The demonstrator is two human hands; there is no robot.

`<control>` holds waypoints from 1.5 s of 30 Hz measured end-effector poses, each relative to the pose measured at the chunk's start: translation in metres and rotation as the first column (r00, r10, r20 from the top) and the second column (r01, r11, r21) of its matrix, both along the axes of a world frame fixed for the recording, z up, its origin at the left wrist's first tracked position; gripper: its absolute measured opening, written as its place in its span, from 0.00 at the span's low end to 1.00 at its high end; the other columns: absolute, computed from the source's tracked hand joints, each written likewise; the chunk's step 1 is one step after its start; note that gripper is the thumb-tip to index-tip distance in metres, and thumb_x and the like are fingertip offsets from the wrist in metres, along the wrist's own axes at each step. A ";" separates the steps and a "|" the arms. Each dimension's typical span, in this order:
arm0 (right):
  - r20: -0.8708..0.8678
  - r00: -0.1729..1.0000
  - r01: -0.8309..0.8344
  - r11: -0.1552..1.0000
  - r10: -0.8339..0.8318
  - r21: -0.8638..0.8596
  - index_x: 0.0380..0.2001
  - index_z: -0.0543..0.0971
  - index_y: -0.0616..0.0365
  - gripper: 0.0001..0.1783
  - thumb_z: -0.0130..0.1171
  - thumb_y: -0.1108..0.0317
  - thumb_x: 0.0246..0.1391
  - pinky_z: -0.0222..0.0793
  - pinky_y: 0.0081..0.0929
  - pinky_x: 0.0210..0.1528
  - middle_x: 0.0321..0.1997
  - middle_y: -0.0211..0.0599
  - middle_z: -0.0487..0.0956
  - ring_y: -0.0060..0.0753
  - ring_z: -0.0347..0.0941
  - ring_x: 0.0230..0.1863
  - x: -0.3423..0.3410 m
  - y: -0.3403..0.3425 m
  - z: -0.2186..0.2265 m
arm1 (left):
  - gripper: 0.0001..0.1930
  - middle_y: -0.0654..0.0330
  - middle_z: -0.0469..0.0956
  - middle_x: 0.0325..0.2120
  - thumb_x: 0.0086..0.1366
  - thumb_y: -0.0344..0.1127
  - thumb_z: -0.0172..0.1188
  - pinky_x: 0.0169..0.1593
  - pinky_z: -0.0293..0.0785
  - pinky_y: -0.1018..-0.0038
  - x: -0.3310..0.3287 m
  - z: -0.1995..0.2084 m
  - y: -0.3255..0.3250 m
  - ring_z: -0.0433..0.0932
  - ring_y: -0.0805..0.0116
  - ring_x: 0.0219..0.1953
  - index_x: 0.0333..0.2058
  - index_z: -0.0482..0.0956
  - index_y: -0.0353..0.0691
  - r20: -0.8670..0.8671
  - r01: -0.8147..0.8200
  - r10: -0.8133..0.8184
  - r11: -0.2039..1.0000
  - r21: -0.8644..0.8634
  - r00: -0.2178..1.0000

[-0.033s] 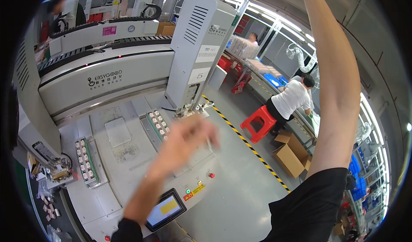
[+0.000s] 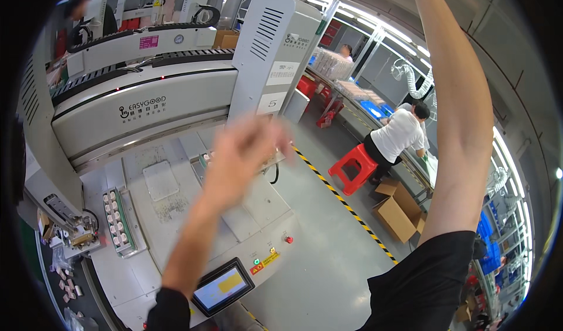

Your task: Organizing trays of LED components and loading them into a testing machine on a production line.

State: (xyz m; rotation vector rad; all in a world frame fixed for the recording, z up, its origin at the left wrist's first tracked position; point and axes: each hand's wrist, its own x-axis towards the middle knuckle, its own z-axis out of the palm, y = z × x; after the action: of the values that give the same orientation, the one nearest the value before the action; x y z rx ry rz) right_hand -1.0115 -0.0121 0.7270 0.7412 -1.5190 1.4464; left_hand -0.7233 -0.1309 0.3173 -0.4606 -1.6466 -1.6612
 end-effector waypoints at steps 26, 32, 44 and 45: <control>-0.024 0.969 -0.237 0.958 0.244 0.164 0.34 0.87 0.62 0.06 0.67 0.71 0.56 0.81 0.29 0.30 0.31 0.43 0.85 0.34 0.84 0.32 -0.055 -0.078 0.030 | 0.14 0.60 0.83 0.28 0.63 0.44 0.69 0.27 0.76 0.74 -0.282 0.264 -0.106 0.78 0.73 0.21 0.37 0.86 0.38 0.139 -0.260 0.344 0.870 -0.419 0.928; -0.053 0.945 0.321 0.878 -0.324 0.354 0.35 0.87 0.61 0.25 0.74 0.48 0.45 0.81 0.35 0.42 0.41 0.47 0.87 0.40 0.85 0.41 -0.030 -0.121 0.000 | 0.19 0.62 0.85 0.25 0.59 0.49 0.75 0.26 0.75 0.71 -0.283 0.272 -0.135 0.78 0.72 0.20 0.38 0.89 0.40 0.036 -0.468 0.531 0.776 -0.422 0.847; -0.115 0.956 0.288 0.783 -0.270 0.551 0.39 0.87 0.54 0.23 0.76 0.53 0.41 0.78 0.36 0.49 0.43 0.46 0.86 0.45 0.83 0.47 -0.035 -0.124 -0.072 | 0.14 0.55 0.86 0.27 0.56 0.41 0.72 0.32 0.77 0.67 -0.275 0.261 -0.138 0.84 0.66 0.27 0.34 0.87 0.36 -0.177 -0.714 0.724 0.553 -0.430 0.667; -0.111 0.957 0.285 0.787 -0.270 0.547 0.39 0.87 0.54 0.23 0.76 0.53 0.41 0.78 0.36 0.49 0.43 0.46 0.86 0.45 0.83 0.47 -0.031 -0.116 -0.070 | 0.15 0.54 0.86 0.28 0.56 0.42 0.72 0.34 0.78 0.66 -0.275 0.271 -0.137 0.84 0.65 0.28 0.34 0.87 0.36 -0.153 -0.661 0.679 0.595 -0.457 0.718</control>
State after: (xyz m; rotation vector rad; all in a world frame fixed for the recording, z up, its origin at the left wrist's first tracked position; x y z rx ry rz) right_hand -1.0424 -0.1281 0.6568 0.8237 -1.9667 0.7590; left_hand -0.9987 -0.2676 0.5888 0.0012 -1.9401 -0.6801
